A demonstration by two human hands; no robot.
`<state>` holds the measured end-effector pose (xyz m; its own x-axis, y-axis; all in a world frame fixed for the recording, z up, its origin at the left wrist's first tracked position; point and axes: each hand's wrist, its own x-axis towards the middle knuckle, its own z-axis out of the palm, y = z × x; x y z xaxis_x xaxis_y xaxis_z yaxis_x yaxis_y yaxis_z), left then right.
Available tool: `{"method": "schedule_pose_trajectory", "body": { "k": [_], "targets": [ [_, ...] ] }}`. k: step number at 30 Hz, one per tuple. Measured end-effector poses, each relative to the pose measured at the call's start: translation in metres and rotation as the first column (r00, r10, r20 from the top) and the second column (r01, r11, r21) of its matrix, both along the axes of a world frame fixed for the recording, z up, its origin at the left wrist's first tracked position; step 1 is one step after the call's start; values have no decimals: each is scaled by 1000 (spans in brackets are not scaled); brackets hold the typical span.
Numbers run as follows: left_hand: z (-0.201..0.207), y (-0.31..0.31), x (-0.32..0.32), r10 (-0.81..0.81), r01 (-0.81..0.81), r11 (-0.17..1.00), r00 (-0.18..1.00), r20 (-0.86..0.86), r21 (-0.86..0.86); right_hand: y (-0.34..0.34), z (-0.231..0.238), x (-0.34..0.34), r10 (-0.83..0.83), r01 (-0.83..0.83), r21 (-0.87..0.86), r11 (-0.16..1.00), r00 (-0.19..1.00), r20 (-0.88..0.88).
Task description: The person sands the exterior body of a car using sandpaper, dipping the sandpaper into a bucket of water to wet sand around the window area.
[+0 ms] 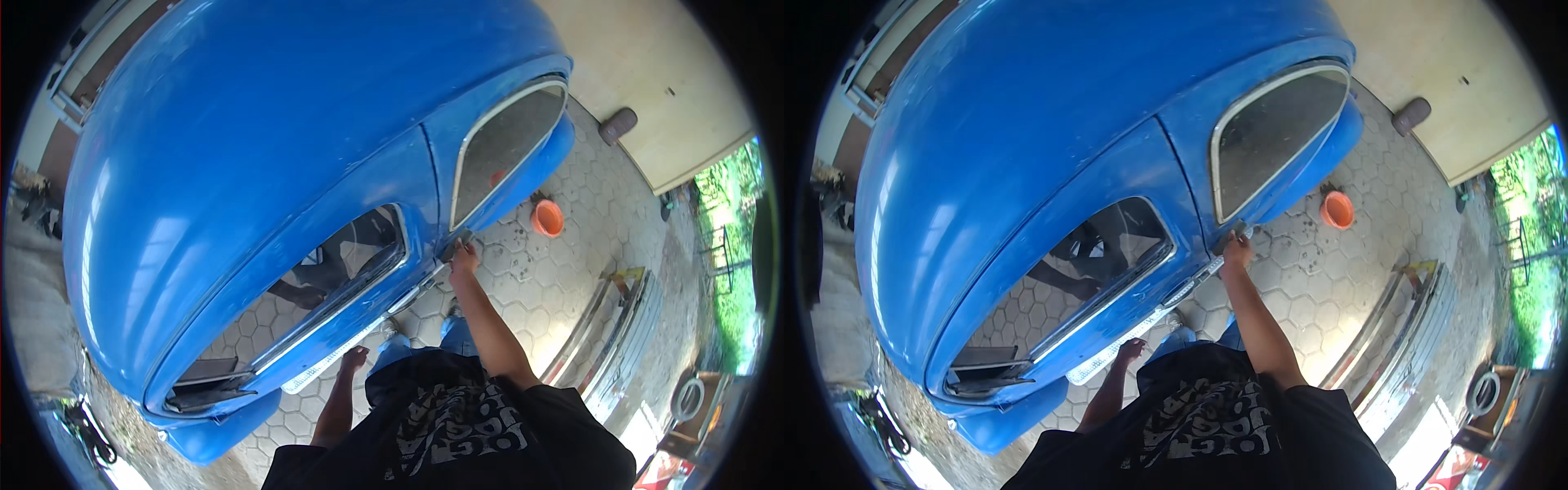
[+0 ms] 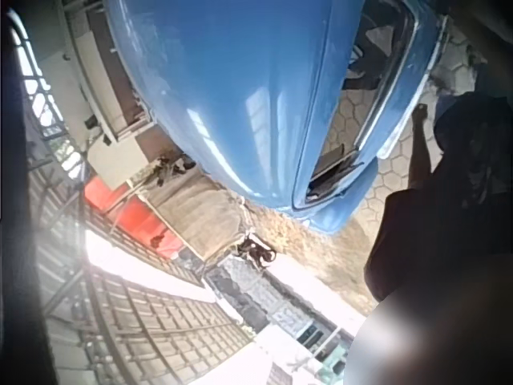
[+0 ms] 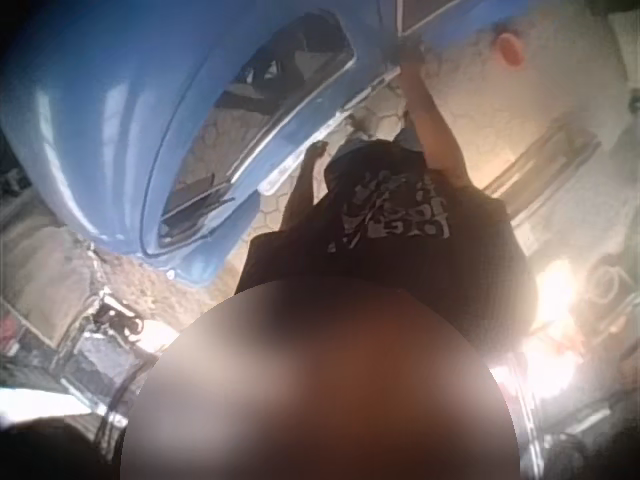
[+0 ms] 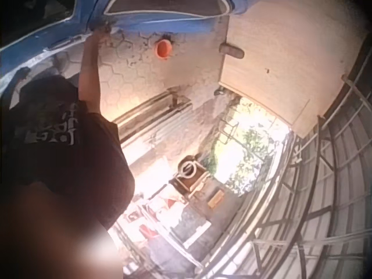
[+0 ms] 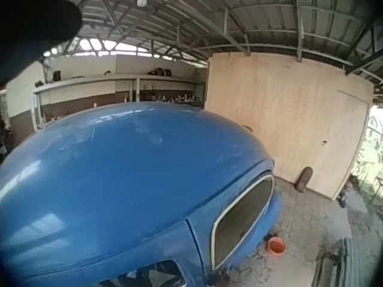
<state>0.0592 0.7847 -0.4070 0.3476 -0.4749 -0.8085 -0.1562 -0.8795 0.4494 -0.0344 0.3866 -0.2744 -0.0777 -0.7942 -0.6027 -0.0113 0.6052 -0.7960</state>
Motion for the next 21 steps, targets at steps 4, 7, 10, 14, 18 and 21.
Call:
{"method": "schedule_pose_trajectory", "body": {
  "k": [4,7,10,14,18,21],
  "targets": [
    [14,-65,-10,-120,123,992,979,-165,7,23,44,-19,16,-37,126,991,986,166],
    [45,-126,-24,-291,278,956,940,-176,-97,22,53,-78,57,-97,90,991,930,364],
    [90,-198,-49,-354,298,927,894,-275,-226,24,46,-148,-21,-34,112,993,889,458],
    [155,-297,-115,-319,196,936,821,-473,-292,37,22,-245,-75,22,85,996,715,695],
    [178,-371,-185,-347,210,931,759,-551,-298,24,63,-289,-99,-15,141,990,640,762],
    [173,-415,-228,-485,302,853,760,-433,-425,2,73,-316,-188,77,182,980,649,737]
  ]
}}
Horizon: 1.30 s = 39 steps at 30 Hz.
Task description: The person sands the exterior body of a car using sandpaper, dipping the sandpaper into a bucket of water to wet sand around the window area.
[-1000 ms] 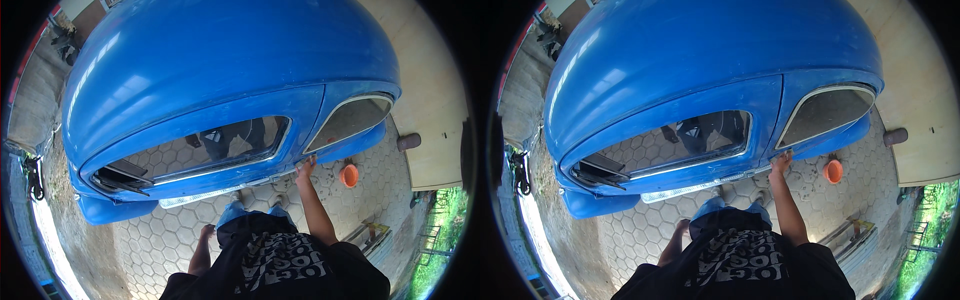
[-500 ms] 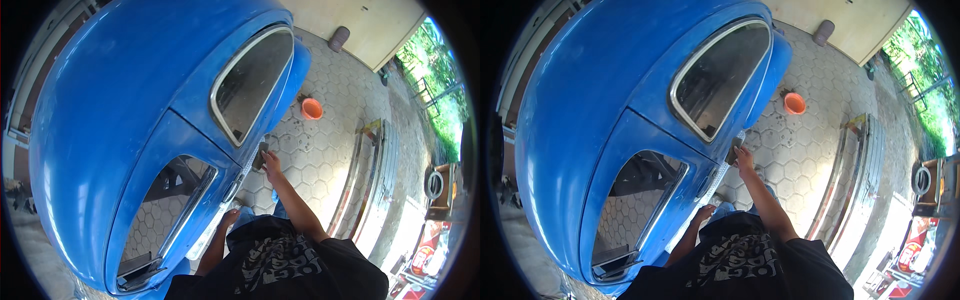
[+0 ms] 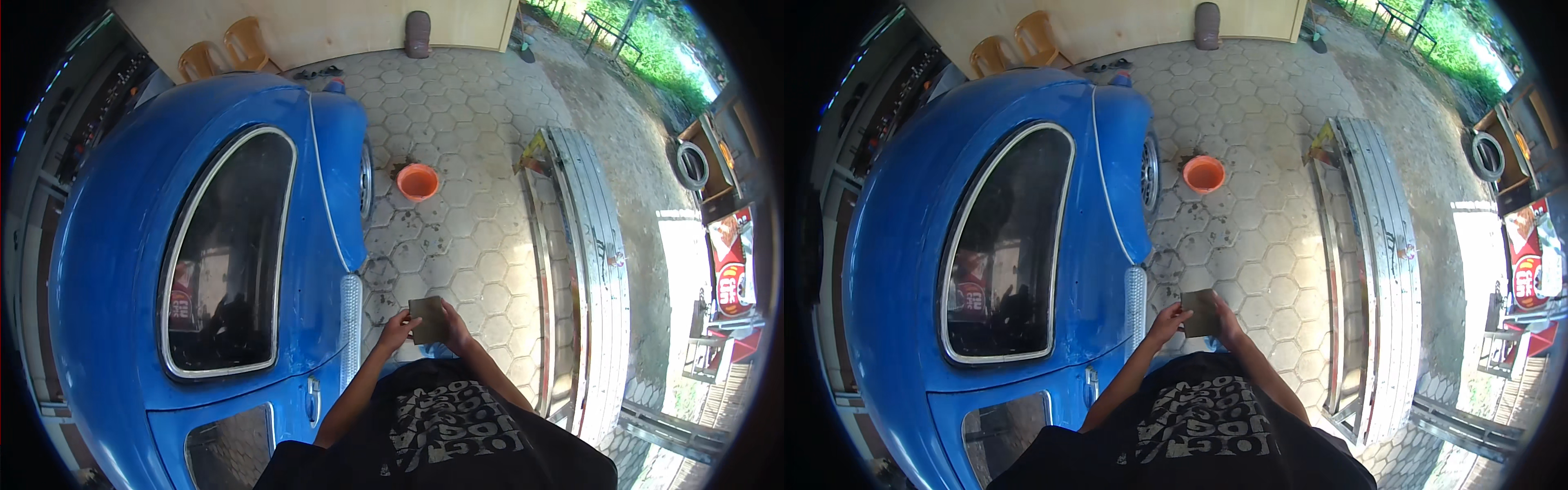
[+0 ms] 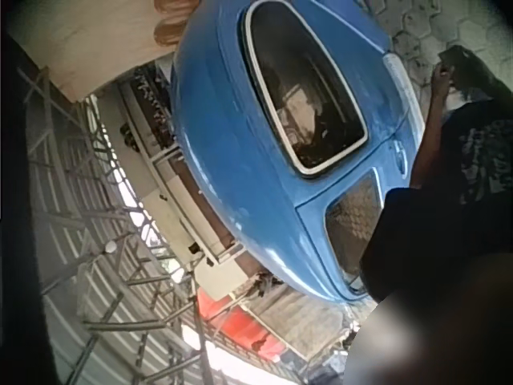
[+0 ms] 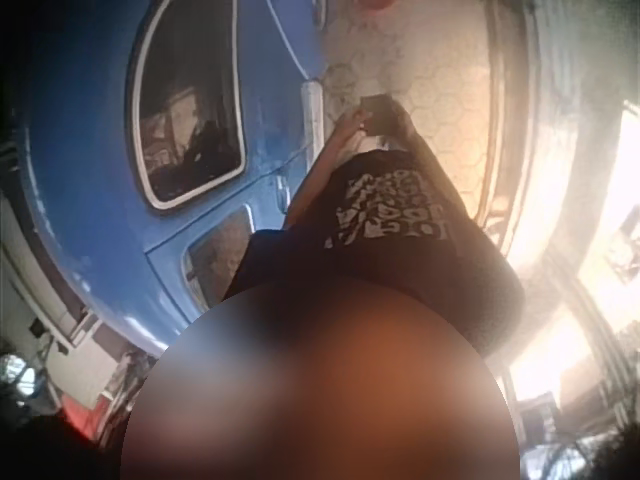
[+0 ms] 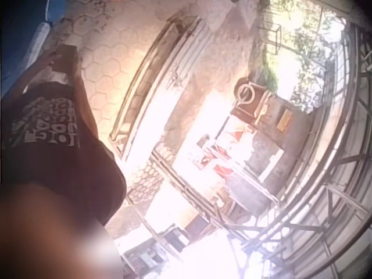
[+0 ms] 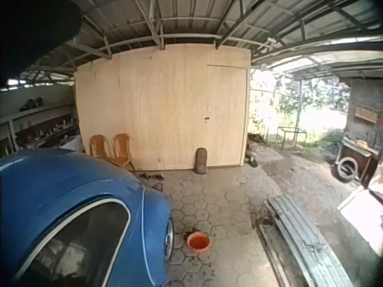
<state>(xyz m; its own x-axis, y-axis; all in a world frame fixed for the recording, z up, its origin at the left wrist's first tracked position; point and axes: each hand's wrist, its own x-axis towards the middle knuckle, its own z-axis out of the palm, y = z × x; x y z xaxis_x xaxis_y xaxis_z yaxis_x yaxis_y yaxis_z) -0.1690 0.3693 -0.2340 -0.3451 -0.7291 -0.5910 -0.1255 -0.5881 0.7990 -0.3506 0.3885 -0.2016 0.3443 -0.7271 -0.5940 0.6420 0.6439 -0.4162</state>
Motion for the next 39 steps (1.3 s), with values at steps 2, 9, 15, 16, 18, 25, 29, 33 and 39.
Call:
{"method": "schedule_pose_trajectory", "body": {
  "k": [2,9,15,16,18,25,29,33,39],
  "targets": [
    [3,-29,-28,55,-53,997,998,44,-57,-22,-3,-27,35,-38,-16,999,984,-175],
    [14,-119,-65,105,-105,993,994,1,-62,-107,-6,-85,45,-188,-219,958,846,-531],
    [16,-210,-74,-18,30,992,995,-98,123,-181,-19,-111,34,-135,-153,979,849,-528],
    [12,-226,-80,-22,37,991,994,-108,132,-194,-26,-119,33,-125,-142,982,853,-521],
    [3,-262,-90,-108,131,981,982,-155,146,-223,-36,-133,32,-114,-125,986,852,-522],
    [-68,-412,-123,-112,158,970,964,-241,183,-360,-73,-155,55,-55,15,998,880,-471],
    [-141,-490,-128,-2,110,923,959,-282,368,-446,-137,-165,40,51,324,945,963,-267],
    [-261,-551,-148,-97,99,977,995,-19,188,-533,-268,-173,362,-227,310,923,784,-505],
    [-486,-571,-107,68,-157,968,918,391,198,-639,-510,-155,473,-609,317,727,110,-874]
  ]
}}
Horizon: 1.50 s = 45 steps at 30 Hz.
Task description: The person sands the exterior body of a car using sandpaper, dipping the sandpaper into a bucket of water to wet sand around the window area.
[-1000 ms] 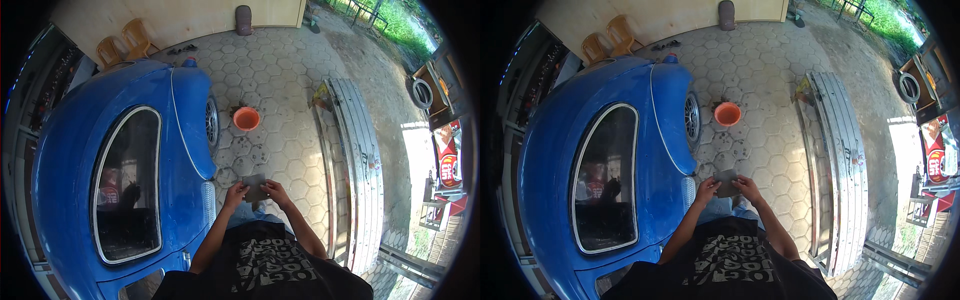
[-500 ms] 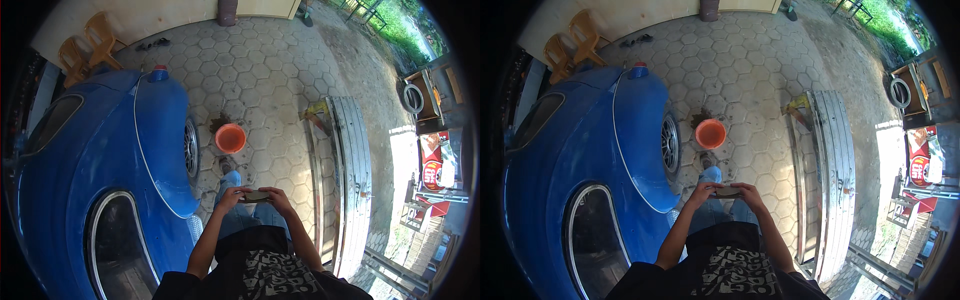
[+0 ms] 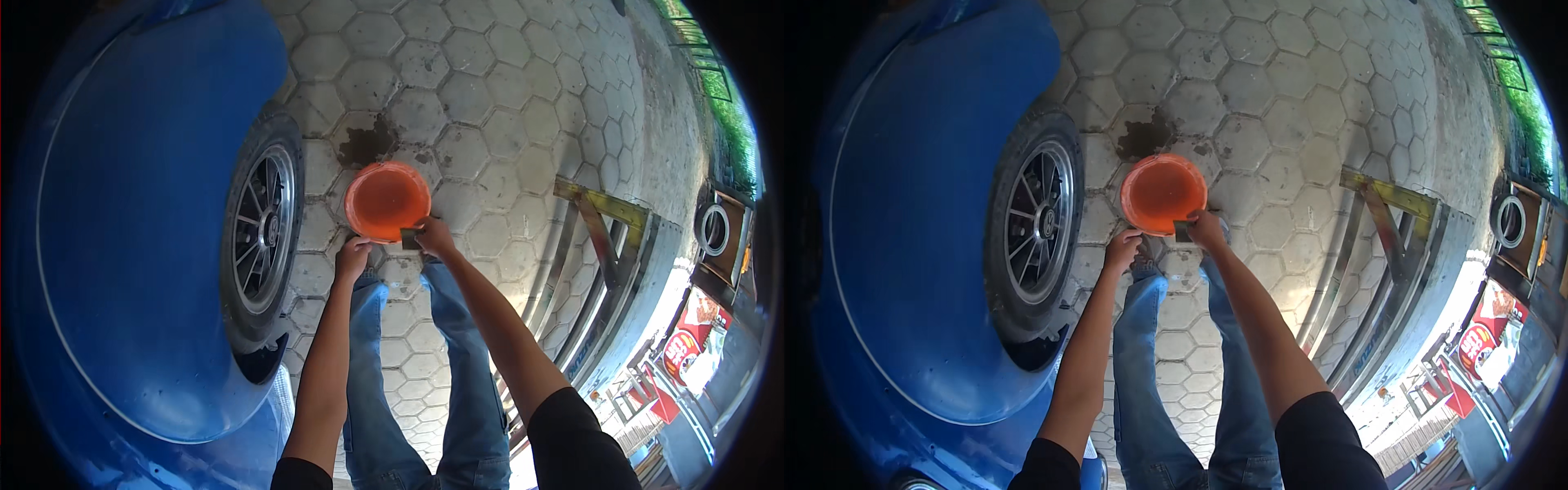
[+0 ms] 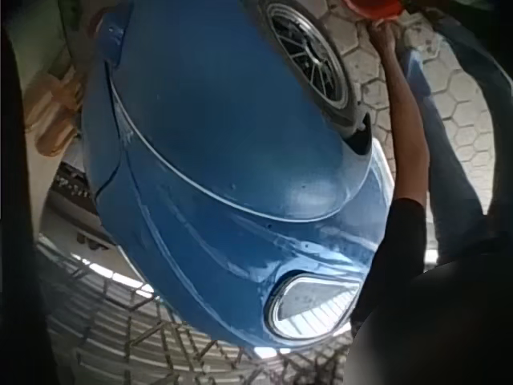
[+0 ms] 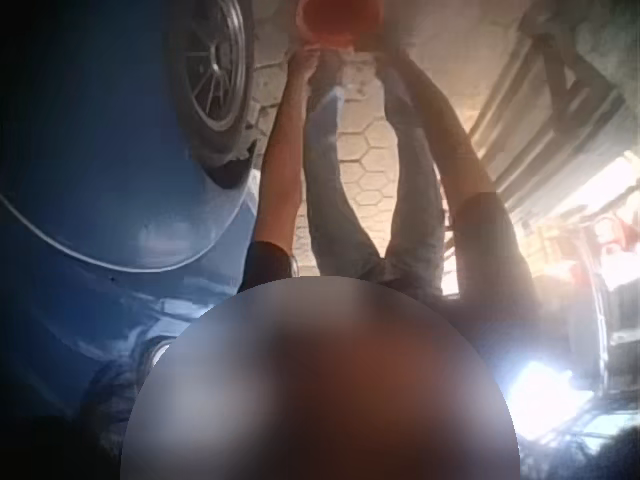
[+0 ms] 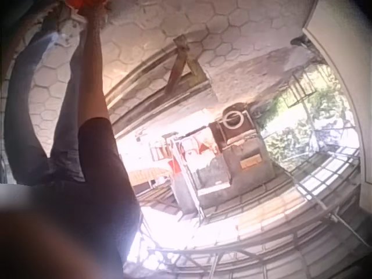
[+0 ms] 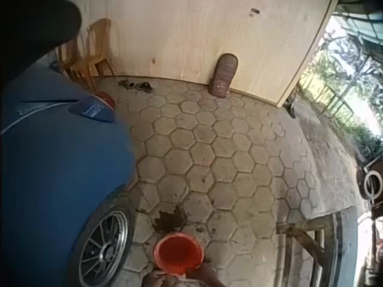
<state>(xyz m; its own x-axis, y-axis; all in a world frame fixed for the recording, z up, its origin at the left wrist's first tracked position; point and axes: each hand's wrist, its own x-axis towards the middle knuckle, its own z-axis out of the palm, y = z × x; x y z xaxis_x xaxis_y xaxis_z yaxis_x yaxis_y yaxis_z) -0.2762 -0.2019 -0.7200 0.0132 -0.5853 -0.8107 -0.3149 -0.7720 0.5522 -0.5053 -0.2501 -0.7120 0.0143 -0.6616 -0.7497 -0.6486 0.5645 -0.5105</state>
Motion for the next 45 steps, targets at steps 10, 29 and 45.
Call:
{"method": "schedule_pose_trajectory", "body": {
  "k": [10,29,45],
  "targets": [
    [-86,26,-21,253,-227,955,960,-122,193,-26,-158,36,325,-390,-241,889,907,-269],
    [165,17,-77,484,-486,874,870,-88,8,-23,95,-24,-874,357,809,467,327,360],
    [379,218,-45,662,-605,731,741,114,-315,-30,342,42,-676,204,677,707,474,564]
  ]
}}
